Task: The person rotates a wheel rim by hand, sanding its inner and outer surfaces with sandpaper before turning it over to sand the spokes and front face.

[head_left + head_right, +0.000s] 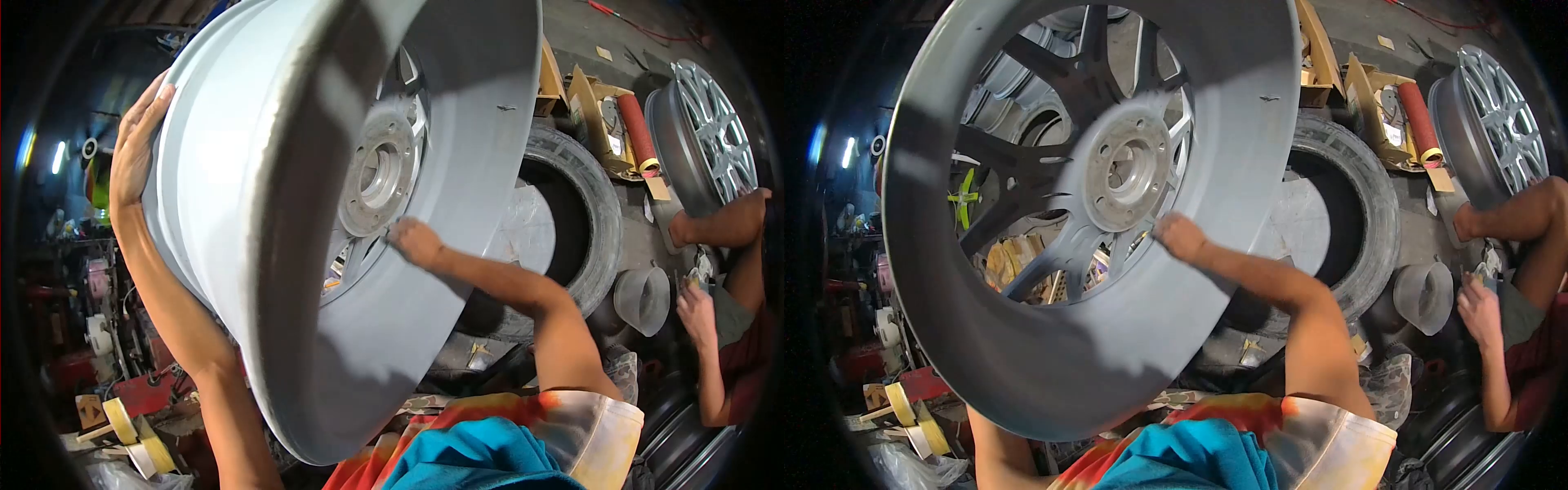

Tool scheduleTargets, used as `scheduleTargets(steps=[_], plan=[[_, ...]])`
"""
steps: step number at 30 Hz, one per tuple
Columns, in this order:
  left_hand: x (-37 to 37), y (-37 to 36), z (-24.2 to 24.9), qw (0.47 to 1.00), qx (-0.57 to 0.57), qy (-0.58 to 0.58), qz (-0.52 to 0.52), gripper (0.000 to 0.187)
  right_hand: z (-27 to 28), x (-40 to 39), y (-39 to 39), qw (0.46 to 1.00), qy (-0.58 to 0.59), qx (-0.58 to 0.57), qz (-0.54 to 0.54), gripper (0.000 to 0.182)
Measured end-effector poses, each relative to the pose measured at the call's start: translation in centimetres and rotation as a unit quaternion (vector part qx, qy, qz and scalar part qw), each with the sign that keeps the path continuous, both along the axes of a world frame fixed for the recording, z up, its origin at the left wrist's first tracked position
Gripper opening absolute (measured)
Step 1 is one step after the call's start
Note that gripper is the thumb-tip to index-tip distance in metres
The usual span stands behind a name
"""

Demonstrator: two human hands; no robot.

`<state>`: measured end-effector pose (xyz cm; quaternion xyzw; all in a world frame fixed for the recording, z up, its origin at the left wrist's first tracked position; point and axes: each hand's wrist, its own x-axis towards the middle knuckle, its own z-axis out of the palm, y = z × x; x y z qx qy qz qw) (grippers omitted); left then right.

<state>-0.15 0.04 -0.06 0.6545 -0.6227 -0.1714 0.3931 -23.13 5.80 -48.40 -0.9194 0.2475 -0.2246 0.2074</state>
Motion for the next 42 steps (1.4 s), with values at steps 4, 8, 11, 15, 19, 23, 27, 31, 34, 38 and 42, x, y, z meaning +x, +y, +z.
scheduleTargets(steps=[4, 8, 11, 15, 19, 23, 27, 31, 34, 38, 42], plan=[[0.5, 0.1, -0.3, 1.000, -0.002, 0.023, 0.008, 0.060, 6.0, 2.9, 10.4, 0.931, -0.202, 0.295, 0.078, 0.033], [-0.2, 0.4, -0.2, 1.000, -0.021, 0.004, 0.020, 0.060, 11.9, 0.7, 13.2, 0.854, -0.327, 0.376, 0.151, 0.041], [-0.4, 0.4, 0.2, 0.999, 0.014, 0.032, -0.019, 0.059, -1.1, -1.5, 6.6, 0.899, -0.162, 0.376, 0.154, 0.044], [-0.3, 0.2, -0.1, 0.998, 0.004, 0.043, -0.037, 0.056, -0.4, -11.9, -14.3, 0.976, 0.123, -0.178, -0.015, 0.068], [0.8, -0.6, -0.2, 0.997, 0.022, 0.044, -0.056, 0.055, 0.1, -14.8, -14.6, 0.962, 0.108, -0.237, -0.081, 0.067], [-0.2, -0.3, 0.6, 0.999, 0.005, -0.026, -0.036, 0.057, -5.1, -6.1, 5.6, 0.990, -0.026, 0.121, -0.070, 0.043], [0.3, -0.9, 0.2, 0.999, 0.011, -0.030, -0.028, 0.061, 21.8, -1.9, 14.1, 0.917, -0.031, 0.338, 0.210, 0.036], [0.3, -0.8, 0.7, 0.997, 0.016, -0.005, -0.071, 0.061, 27.2, -3.2, 14.6, 0.743, -0.423, 0.496, 0.151, 0.036], [0.1, -0.5, 0.4, 0.997, -0.003, -0.020, -0.070, 0.059, 10.7, -1.2, 14.8, 0.863, -0.410, 0.248, 0.159, 0.041], [0.8, -0.7, 0.2, 0.995, 0.028, 0.048, -0.083, 0.059, 0.2, -7.1, 4.1, 0.982, 0.105, -0.135, -0.084, 0.045], [1.0, -0.5, 0.1, 0.996, -0.019, -0.057, -0.072, 0.056, 4.1, -8.1, -0.7, 0.983, 0.137, -0.107, 0.063, 0.020]])
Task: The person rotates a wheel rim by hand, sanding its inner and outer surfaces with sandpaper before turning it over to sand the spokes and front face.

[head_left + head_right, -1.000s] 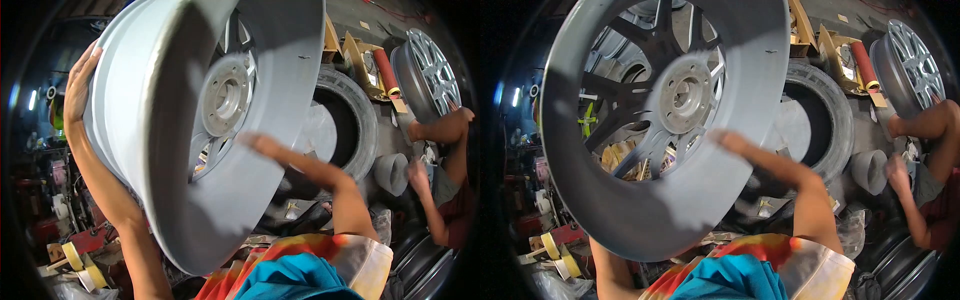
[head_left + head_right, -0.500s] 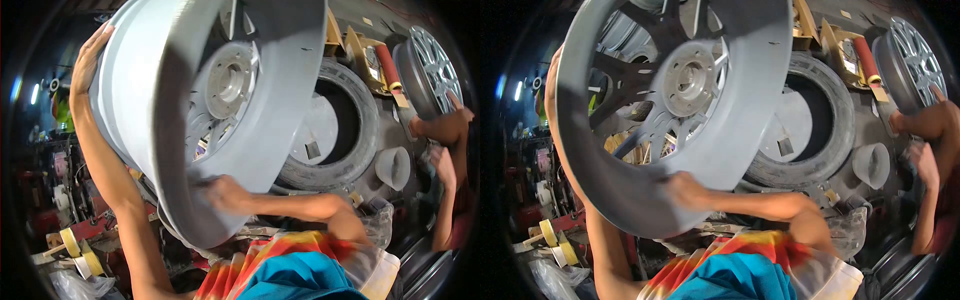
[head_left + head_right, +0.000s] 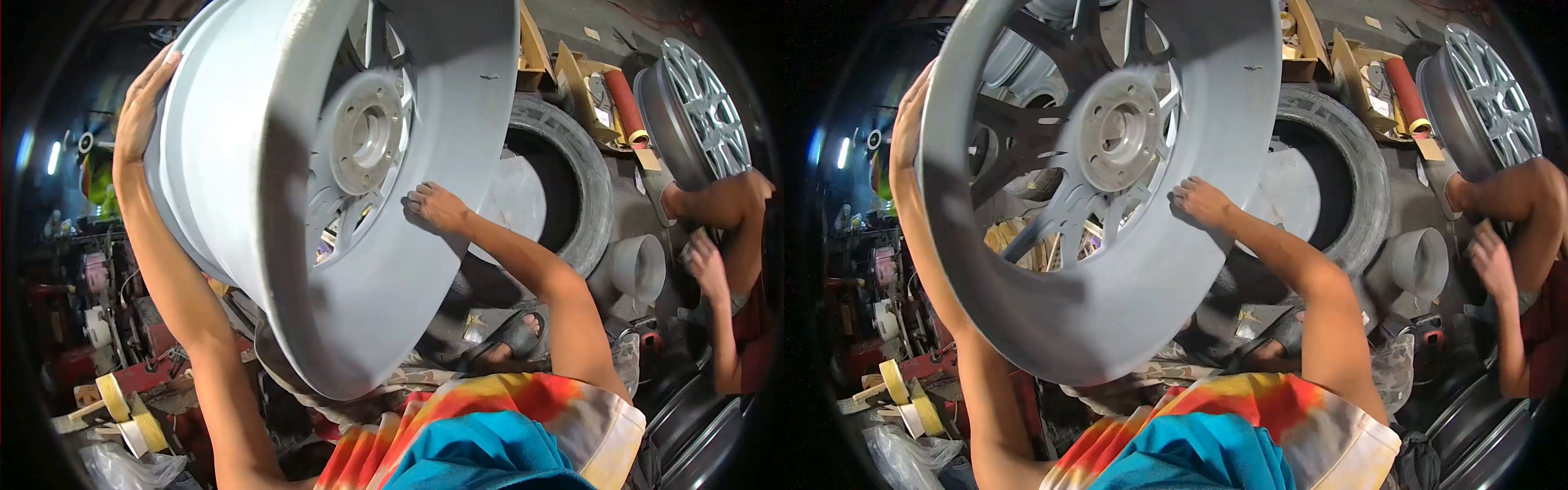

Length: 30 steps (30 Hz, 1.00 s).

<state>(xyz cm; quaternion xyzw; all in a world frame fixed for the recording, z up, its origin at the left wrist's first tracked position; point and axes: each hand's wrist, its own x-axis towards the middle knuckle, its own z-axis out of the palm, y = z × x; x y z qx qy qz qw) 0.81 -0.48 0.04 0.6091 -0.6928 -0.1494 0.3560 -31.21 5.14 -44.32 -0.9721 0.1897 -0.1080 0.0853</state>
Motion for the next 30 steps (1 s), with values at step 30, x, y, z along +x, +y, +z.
scheduleTargets(steps=[30], plan=[[-2.2, 0.4, 0.3, 0.994, 0.038, 0.081, 0.066, 0.053, 5.1, 6.1, 12.6, 0.907, -0.233, 0.349, -0.040, 0.017]])
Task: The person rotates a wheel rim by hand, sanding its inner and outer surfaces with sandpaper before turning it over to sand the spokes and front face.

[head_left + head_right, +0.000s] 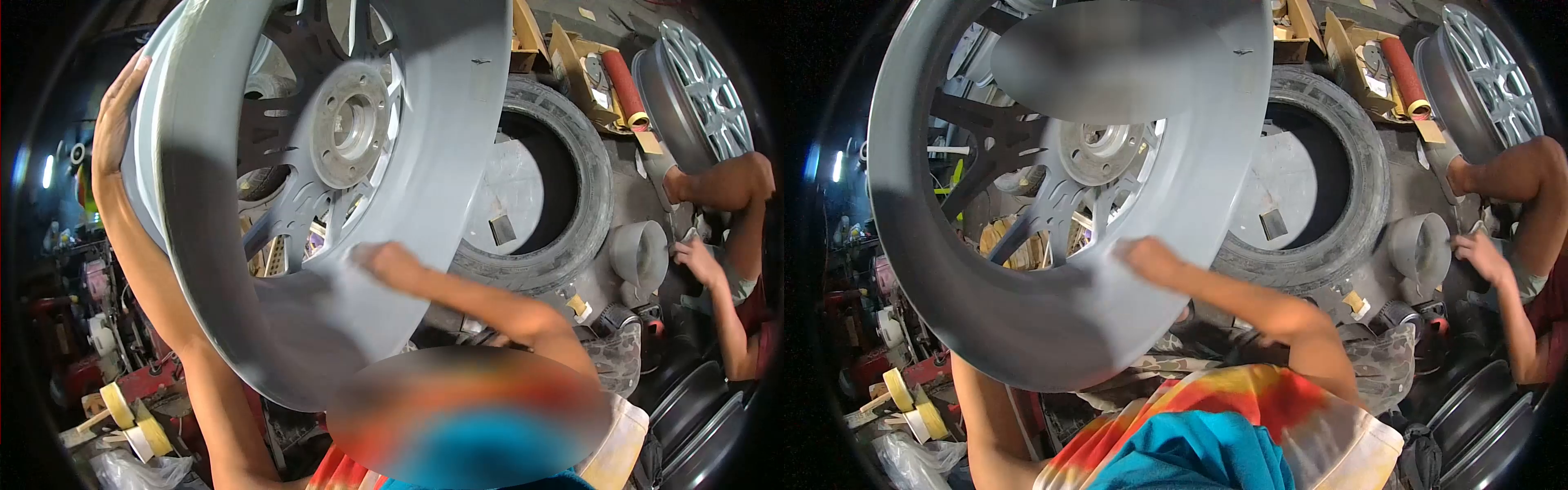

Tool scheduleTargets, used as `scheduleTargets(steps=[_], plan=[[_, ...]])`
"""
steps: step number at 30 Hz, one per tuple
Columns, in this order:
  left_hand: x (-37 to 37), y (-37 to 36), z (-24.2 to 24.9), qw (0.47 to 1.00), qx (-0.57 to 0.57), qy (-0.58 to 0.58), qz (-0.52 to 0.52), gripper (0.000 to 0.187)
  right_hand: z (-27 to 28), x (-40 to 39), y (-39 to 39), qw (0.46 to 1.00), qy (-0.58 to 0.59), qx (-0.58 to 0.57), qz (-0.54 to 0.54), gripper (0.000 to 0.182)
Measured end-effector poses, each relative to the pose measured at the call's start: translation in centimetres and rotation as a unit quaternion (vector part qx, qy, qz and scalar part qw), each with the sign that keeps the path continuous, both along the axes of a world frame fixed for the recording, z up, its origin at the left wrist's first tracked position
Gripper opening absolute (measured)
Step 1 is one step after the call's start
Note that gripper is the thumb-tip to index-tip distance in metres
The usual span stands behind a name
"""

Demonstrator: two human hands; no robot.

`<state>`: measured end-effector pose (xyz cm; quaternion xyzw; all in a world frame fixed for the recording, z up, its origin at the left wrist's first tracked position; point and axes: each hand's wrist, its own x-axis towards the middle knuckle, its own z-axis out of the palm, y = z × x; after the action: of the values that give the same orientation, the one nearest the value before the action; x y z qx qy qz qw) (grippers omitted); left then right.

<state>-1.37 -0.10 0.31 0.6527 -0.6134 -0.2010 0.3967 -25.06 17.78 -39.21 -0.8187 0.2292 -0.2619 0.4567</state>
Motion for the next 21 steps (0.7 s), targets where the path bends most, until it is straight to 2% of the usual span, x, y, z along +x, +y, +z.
scheduleTargets(steps=[1, 2, 4, 6, 7, 8, 9, 10, 12, 13, 14, 15, 16, 17, 18, 19, 20, 21], plan=[[0.3, -0.1, -0.1, 1.000, 0.000, 0.010, -0.011, 0.054, -1.8, -1.6, -1.7, 0.997, 0.075, -0.015, -0.028, 0.017], [0.5, -0.3, -0.1, 1.000, -0.001, 0.019, -0.021, 0.055, -2.4, -3.0, -2.9, 0.995, 0.052, -0.078, -0.047, 0.014], [0.7, -0.3, 0.1, 1.000, 0.001, 0.008, -0.027, 0.055, -3.9, -0.6, -1.5, 0.990, -0.038, -0.132, -0.043, 0.014], [0.6, -0.1, 0.0, 1.000, 0.003, 0.004, -0.029, 0.055, 1.4, 2.7, 2.1, 0.985, -0.159, 0.053, 0.026, 0.024], [0.7, -0.1, -0.3, 0.999, 0.003, 0.001, -0.032, 0.055, 8.1, 2.9, 2.1, 0.946, -0.258, 0.192, 0.041, 0.038], [0.6, -0.1, -0.3, 0.999, 0.005, -0.001, -0.034, 0.055, 10.5, 4.1, 3.0, 0.808, -0.443, 0.379, 0.089, 0.046], [0.6, -0.1, -0.3, 0.999, 0.007, -0.003, -0.035, 0.055, 14.1, 3.9, 1.6, 0.844, -0.440, 0.302, 0.058, 0.048], [0.6, -0.1, -0.3, 0.999, 0.004, -0.005, -0.036, 0.055, 13.6, 3.7, 1.6, 0.842, -0.443, 0.301, 0.059, 0.048], [0.8, -0.3, 0.0, 0.999, 0.000, -0.005, -0.038, 0.055, 9.4, 2.8, 2.0, 0.918, -0.187, 0.336, 0.096, 0.044], [1.1, -0.3, 0.2, 0.999, -0.003, -0.006, -0.039, 0.056, 1.1, 3.7, 0.8, 0.961, -0.131, 0.165, 0.177, 0.043], [1.4, -0.5, 0.1, 0.999, -0.003, -0.006, -0.041, 0.056, -3.8, 2.7, -0.1, 0.975, -0.192, 0.105, 0.044, 0.042], [1.7, -0.6, 0.1, 0.999, -0.006, -0.007, -0.044, 0.056, -7.9, 0.6, -3.7, 0.991, -0.121, -0.064, -0.006, 0.042], [2.0, -0.6, 0.1, 0.999, -0.011, -0.010, -0.048, 0.056, -11.7, -0.6, -7.3, 0.997, 0.013, -0.071, -0.032, 0.043], [2.1, -0.7, -0.1, 0.998, -0.012, -0.016, -0.052, 0.056, -12.6, -1.7, -11.5, 0.956, 0.224, -0.190, -0.023, 0.049], [2.3, -0.6, -0.1, 0.998, -0.019, -0.022, -0.057, 0.056, -9.7, -4.1, -14.1, 0.930, 0.214, -0.290, -0.069, 0.053], [2.4, -0.4, 0.2, 0.998, -0.022, -0.025, -0.055, 0.056, -11.1, -4.9, -15.9, 0.898, 0.165, -0.378, -0.153, 0.056], [2.4, -0.2, 0.3, 0.998, -0.017, -0.043, -0.043, 0.056, -12.7, -3.5, -14.6, 0.898, 0.164, -0.380, -0.153, 0.056], [2.2, -0.3, 0.2, 0.998, -0.012, -0.058, -0.035, 0.056, -14.5, -1.5, -11.8, 0.924, 0.149, -0.307, -0.171, 0.057]])
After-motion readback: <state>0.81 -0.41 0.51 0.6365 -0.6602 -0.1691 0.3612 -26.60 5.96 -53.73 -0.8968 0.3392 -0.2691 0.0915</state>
